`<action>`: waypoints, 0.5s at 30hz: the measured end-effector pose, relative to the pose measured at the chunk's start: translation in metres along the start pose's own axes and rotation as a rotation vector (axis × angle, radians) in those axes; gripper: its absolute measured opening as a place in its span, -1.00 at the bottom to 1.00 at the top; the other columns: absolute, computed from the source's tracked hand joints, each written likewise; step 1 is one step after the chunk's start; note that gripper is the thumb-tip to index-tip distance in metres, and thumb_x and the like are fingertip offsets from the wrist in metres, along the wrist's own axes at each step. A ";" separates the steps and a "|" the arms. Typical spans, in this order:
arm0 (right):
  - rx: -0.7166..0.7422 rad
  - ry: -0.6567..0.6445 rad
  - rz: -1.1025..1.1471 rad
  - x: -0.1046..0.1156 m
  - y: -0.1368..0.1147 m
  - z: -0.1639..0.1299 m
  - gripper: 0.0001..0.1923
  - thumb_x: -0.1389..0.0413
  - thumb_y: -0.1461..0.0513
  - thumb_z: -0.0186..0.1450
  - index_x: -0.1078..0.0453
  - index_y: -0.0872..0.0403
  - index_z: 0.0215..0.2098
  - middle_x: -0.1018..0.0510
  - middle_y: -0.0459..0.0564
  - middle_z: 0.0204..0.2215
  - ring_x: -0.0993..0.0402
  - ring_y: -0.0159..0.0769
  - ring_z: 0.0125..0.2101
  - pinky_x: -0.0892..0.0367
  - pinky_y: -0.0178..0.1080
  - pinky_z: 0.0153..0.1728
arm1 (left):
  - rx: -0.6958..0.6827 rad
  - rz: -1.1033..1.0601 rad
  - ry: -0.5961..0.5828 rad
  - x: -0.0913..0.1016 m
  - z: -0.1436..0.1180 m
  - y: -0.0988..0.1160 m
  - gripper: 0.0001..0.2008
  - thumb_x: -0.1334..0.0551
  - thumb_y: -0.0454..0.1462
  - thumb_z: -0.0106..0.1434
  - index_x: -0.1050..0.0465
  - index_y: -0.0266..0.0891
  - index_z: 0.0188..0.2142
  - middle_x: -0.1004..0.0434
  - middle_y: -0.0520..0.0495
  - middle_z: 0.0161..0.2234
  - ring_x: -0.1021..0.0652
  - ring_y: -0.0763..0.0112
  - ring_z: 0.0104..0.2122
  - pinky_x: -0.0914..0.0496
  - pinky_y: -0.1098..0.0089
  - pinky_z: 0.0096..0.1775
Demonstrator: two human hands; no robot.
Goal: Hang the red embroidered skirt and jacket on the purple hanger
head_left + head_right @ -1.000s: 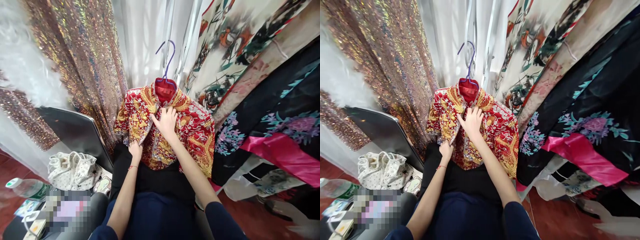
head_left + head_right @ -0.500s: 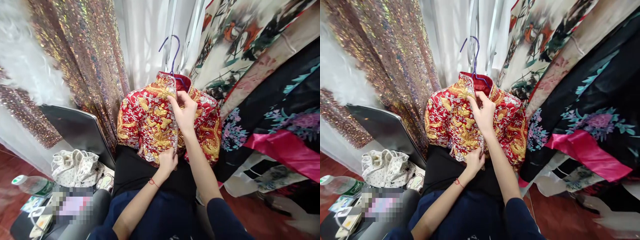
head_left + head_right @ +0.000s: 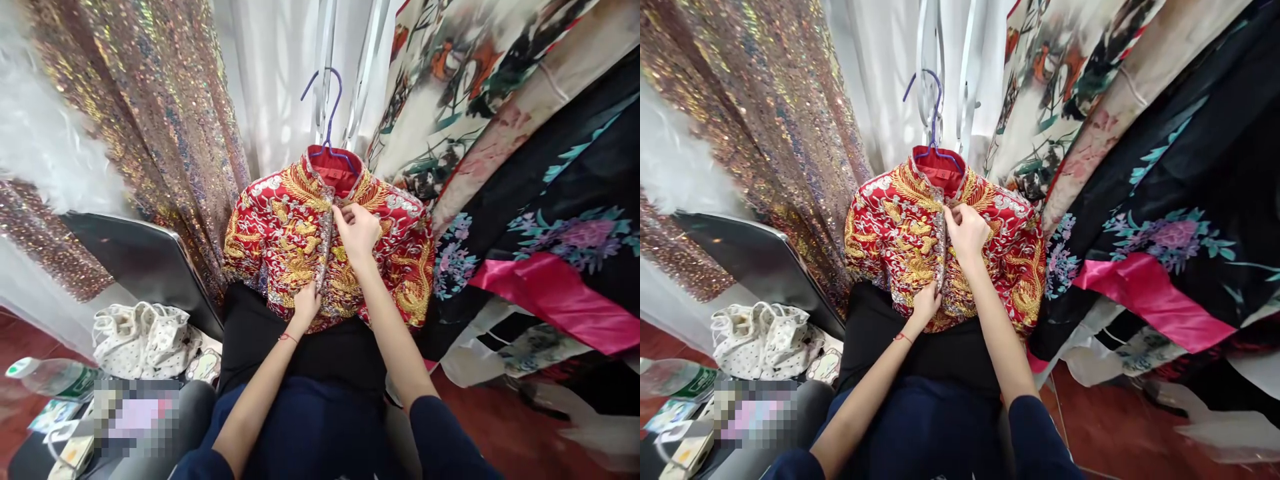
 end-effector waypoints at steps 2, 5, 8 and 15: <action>0.056 -0.005 -0.018 0.003 -0.007 0.005 -0.55 0.01 -0.06 0.43 -0.42 0.06 -0.43 -0.53 -0.03 -0.47 -0.40 -0.32 -0.47 -0.23 -0.23 -0.36 | 0.014 -0.027 0.013 0.000 0.002 -0.011 -0.80 -0.14 -0.30 0.35 -0.39 -0.19 -0.05 -0.59 -0.21 -0.11 -0.60 0.21 -0.12 -0.36 0.35 -0.16; 0.236 -0.087 -0.096 0.005 -0.031 0.013 -0.62 0.08 0.02 0.47 -0.48 0.06 -0.15 -0.58 0.05 -0.30 -0.42 -0.30 -0.42 -0.23 -0.21 -0.34 | 0.031 -0.079 0.032 0.000 0.005 -0.020 -0.89 -0.16 -0.30 0.33 -0.38 -0.16 -0.15 -0.57 -0.13 -0.19 -0.59 0.25 -0.18 -0.34 0.37 -0.18; 0.305 -0.227 -0.275 0.004 -0.042 0.018 -0.70 0.00 0.08 0.44 -0.44 0.04 -0.03 -0.58 0.06 -0.36 -0.42 -0.24 -0.42 -0.20 -0.17 -0.33 | 0.039 -0.139 0.052 -0.002 0.005 -0.026 -0.98 -0.18 -0.30 0.31 -0.36 -0.15 -0.25 -0.54 -0.07 -0.28 -0.57 0.28 -0.24 -0.31 0.37 -0.20; 0.357 -0.205 -0.159 0.030 -0.047 0.039 -0.86 -0.04 0.20 0.41 -0.44 0.02 -0.26 -0.55 -0.05 -0.45 -0.40 -0.28 -0.46 -0.18 -0.21 -0.37 | 0.074 -0.323 0.088 -0.010 -0.006 -0.041 -0.91 -0.20 -0.34 0.28 -0.31 -0.16 -0.36 -0.41 0.03 -0.42 -0.51 0.33 -0.32 -0.27 0.40 -0.23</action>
Point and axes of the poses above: each hand's wrist, its own z-axis towards the middle knuckle, its own x-axis out of the back of the hand, y = z × x, the point moved 9 cm from there along z, towards the middle knuckle
